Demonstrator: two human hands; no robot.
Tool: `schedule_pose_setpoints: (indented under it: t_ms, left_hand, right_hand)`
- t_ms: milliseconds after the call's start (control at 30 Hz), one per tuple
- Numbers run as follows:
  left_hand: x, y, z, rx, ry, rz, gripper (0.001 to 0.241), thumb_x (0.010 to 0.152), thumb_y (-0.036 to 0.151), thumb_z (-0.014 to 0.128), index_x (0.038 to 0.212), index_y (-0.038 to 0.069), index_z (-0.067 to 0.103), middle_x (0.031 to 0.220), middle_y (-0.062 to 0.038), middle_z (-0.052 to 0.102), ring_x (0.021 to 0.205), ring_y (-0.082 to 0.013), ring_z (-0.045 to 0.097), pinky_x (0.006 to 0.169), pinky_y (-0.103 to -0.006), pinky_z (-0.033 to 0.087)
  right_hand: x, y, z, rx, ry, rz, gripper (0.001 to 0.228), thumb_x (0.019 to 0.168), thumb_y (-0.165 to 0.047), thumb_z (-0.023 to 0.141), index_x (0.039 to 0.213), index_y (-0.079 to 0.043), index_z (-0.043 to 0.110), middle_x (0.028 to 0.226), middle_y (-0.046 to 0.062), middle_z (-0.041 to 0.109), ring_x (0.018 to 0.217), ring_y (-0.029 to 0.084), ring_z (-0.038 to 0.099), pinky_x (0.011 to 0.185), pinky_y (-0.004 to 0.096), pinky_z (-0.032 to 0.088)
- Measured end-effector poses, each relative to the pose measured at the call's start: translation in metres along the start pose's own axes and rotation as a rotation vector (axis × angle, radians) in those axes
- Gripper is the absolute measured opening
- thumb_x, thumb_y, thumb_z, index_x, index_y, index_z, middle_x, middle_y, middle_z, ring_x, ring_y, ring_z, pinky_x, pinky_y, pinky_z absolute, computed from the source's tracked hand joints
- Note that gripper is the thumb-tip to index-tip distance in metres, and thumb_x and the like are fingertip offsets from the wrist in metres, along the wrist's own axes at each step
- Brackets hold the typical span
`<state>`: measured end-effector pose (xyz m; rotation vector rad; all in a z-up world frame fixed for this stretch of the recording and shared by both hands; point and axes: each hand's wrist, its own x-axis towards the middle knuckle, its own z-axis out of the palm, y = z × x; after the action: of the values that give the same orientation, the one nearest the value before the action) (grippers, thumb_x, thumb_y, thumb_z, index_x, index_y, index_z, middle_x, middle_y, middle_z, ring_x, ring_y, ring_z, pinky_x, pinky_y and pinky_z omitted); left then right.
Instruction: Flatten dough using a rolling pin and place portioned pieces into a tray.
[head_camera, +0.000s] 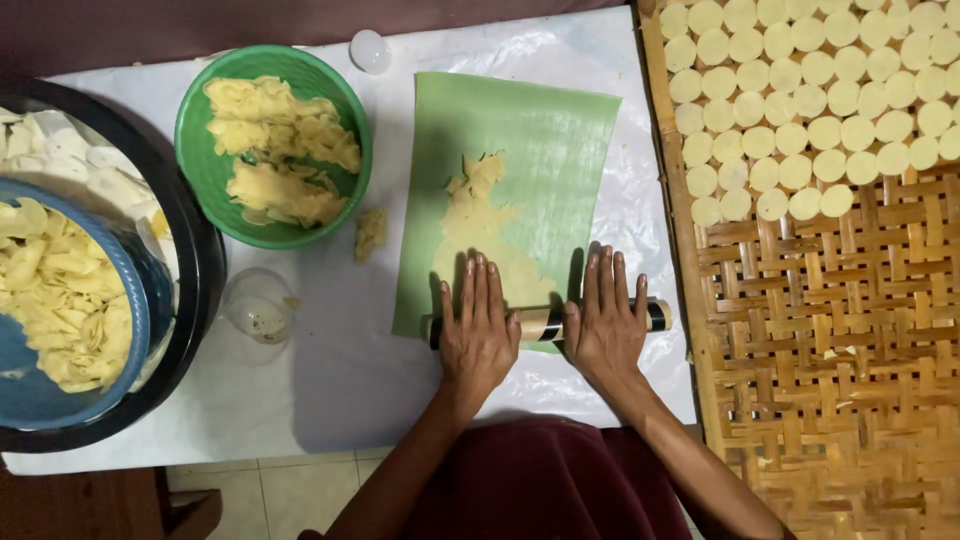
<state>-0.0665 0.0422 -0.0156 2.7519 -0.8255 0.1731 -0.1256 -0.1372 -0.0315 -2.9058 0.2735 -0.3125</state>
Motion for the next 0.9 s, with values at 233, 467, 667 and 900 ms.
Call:
schedule_pose_setpoints:
  t_ms: [233,467,667,900]
  left_hand:
    - [-0.047,0.011,0.009,0.029,0.063,0.069,0.068,0.103,0.043,0.045,0.153,-0.003,0.042,0.159,-0.024,0.043,0.15,-0.0349,0.04,0.117,-0.0592,0.03]
    - [-0.087,0.009,0.0,-0.063,-0.021,0.139,0.067,0.102,0.04,0.051,0.157,0.003,0.039,0.162,-0.019,0.04,0.15,-0.0312,0.039,0.117,-0.0496,0.033]
    - [-0.037,0.013,-0.026,-0.172,-0.102,0.058,0.071,0.105,0.04,0.052,0.156,-0.005,0.034,0.162,-0.026,0.036,0.152,-0.0383,0.032,0.12,-0.0653,0.016]
    - [0.037,-0.013,0.006,-0.048,0.023,0.029,0.074,0.109,0.051,0.041,0.161,0.0,0.028,0.164,-0.03,0.027,0.154,-0.0452,0.025,0.118,-0.0747,0.016]
  right_hand:
    - [-0.056,0.013,0.012,0.01,0.062,-0.054,0.064,0.109,-0.042,0.028,0.155,0.0,0.042,0.16,0.021,0.043,0.152,0.035,0.035,0.122,0.055,0.015]
    - [-0.101,0.015,0.003,0.04,0.087,-0.127,0.06,0.106,-0.034,0.04,0.156,0.0,0.041,0.159,0.022,0.043,0.148,0.036,0.04,0.12,0.053,0.025]
    - [-0.043,0.001,-0.021,0.072,-0.06,-0.03,0.059,0.108,-0.036,0.041,0.154,0.001,0.043,0.16,0.024,0.042,0.152,0.038,0.033,0.122,0.052,0.021]
    - [0.037,-0.001,-0.017,0.095,-0.202,0.098,0.066,0.111,-0.047,0.031,0.161,-0.003,0.032,0.164,0.03,0.027,0.156,0.042,0.017,0.125,0.055,0.01]
